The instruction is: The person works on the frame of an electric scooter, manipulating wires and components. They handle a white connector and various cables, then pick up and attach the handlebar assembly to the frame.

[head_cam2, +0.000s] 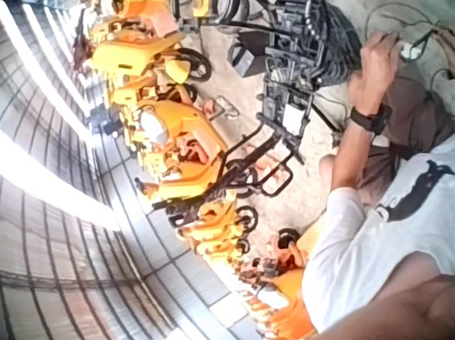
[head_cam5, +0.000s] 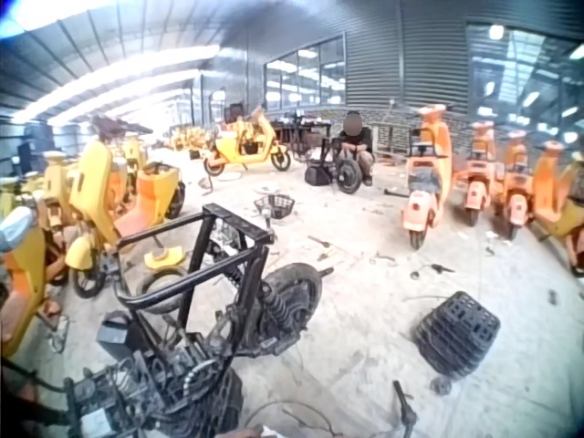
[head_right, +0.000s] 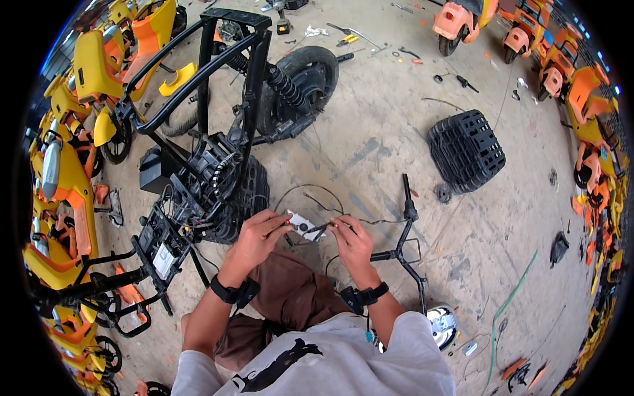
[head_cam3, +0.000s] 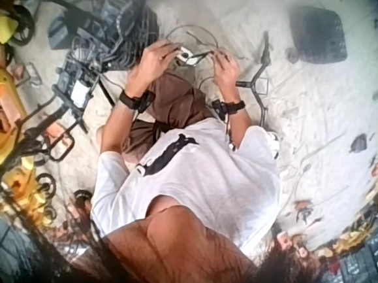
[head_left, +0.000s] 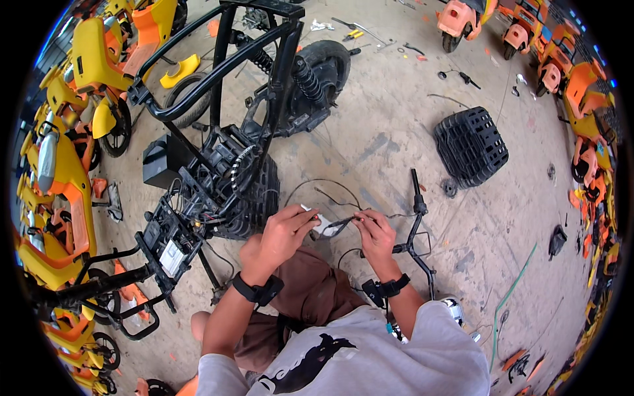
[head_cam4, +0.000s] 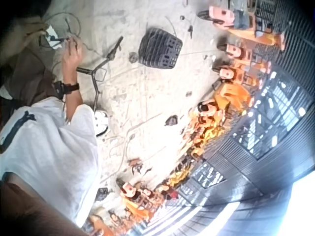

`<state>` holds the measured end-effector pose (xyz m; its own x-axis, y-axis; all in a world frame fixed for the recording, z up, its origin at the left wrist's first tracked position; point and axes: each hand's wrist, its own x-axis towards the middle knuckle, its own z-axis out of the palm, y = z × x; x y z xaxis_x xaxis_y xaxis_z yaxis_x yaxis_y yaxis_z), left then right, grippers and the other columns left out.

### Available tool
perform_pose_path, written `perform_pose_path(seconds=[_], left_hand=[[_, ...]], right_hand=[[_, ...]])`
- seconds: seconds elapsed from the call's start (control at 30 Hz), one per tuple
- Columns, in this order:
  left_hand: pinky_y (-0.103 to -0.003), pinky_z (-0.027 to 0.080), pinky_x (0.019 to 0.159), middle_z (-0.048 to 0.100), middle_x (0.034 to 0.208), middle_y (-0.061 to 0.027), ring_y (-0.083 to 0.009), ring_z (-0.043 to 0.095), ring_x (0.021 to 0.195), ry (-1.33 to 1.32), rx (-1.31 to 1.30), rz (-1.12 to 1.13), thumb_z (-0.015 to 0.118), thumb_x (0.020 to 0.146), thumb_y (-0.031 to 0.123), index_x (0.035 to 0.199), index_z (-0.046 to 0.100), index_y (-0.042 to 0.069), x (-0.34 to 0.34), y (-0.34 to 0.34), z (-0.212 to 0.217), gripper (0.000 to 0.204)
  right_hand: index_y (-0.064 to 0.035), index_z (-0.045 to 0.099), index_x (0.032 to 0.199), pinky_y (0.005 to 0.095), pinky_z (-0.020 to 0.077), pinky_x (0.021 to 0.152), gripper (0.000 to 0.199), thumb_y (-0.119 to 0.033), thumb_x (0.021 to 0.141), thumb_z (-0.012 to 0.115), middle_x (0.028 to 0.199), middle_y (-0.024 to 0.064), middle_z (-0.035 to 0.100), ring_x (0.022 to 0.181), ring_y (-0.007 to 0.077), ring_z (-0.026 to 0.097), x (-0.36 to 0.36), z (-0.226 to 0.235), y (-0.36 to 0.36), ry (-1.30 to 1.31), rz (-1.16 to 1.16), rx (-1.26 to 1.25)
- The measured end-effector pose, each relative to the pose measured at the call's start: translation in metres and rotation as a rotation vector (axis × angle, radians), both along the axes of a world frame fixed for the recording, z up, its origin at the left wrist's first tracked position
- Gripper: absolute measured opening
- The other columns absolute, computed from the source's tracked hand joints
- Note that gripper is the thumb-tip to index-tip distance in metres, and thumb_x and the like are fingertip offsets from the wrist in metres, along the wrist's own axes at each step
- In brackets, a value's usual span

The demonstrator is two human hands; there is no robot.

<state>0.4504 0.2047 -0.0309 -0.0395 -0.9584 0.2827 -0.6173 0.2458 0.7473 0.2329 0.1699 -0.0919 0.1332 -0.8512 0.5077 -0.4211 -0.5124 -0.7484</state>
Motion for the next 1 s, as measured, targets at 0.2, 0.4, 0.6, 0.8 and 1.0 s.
perform_pose_path(seconds=[0.2,0.4,0.6,0.8,1.0], left_hand=[[-0.024,0.046,0.057,0.069,0.075,-0.0088,-0.0084,0.057,0.063,0.363,0.328,0.207,0.079,0.075,0.009,0.094,0.072,-0.003,-0.015,-0.011,-0.003,0.024],[-0.024,0.051,0.064,0.071,0.079,-0.0120,-0.0087,0.061,0.070,0.460,0.502,0.285,0.082,0.073,0.018,0.093,0.070,-0.009,-0.025,-0.033,-0.016,0.036],[-0.028,0.052,0.067,0.072,0.081,-0.0153,-0.0153,0.067,0.070,0.456,0.489,0.316,0.082,0.072,0.026,0.091,0.072,-0.006,-0.029,-0.044,-0.053,0.039],[-0.027,0.052,0.066,0.072,0.079,-0.0137,-0.0143,0.067,0.069,0.604,0.499,0.336,0.081,0.073,0.022,0.090,0.072,-0.007,-0.031,-0.048,-0.064,0.035],[-0.026,0.051,0.065,0.072,0.077,-0.0115,-0.0119,0.065,0.068,0.552,0.462,0.367,0.080,0.075,0.018,0.091,0.072,-0.007,-0.020,-0.055,-0.058,0.030]], right_hand=[[0.0031,0.069,0.086,0.0322,0.0503,0.068,0.009,-0.003,0.080,0.071,0.085,0.0140,0.068,0.076,0.0263,0.066,-0.002,0.002,-0.012,-0.107,-0.032,0.231],[0.0028,0.069,0.088,0.0321,0.0493,0.067,0.021,-0.018,0.085,0.069,0.083,0.0162,0.068,0.075,0.0267,0.066,-0.009,0.007,-0.028,-0.067,-0.067,0.530],[0.0019,0.071,0.090,0.0289,0.0485,0.065,0.026,-0.023,0.085,0.070,0.076,0.0152,0.070,0.069,0.0144,0.063,-0.014,0.002,-0.035,-0.037,-0.097,0.595],[0.0010,0.073,0.090,0.0264,0.0483,0.064,0.026,-0.024,0.086,0.070,0.076,0.0100,0.071,0.068,0.0108,0.062,-0.019,-0.019,-0.037,-0.069,-0.057,0.661],[0.0009,0.073,0.091,0.0255,0.0480,0.063,0.027,-0.026,0.086,0.070,0.074,0.0074,0.070,0.067,0.0096,0.060,-0.019,-0.032,-0.043,-0.074,-0.042,0.709]])
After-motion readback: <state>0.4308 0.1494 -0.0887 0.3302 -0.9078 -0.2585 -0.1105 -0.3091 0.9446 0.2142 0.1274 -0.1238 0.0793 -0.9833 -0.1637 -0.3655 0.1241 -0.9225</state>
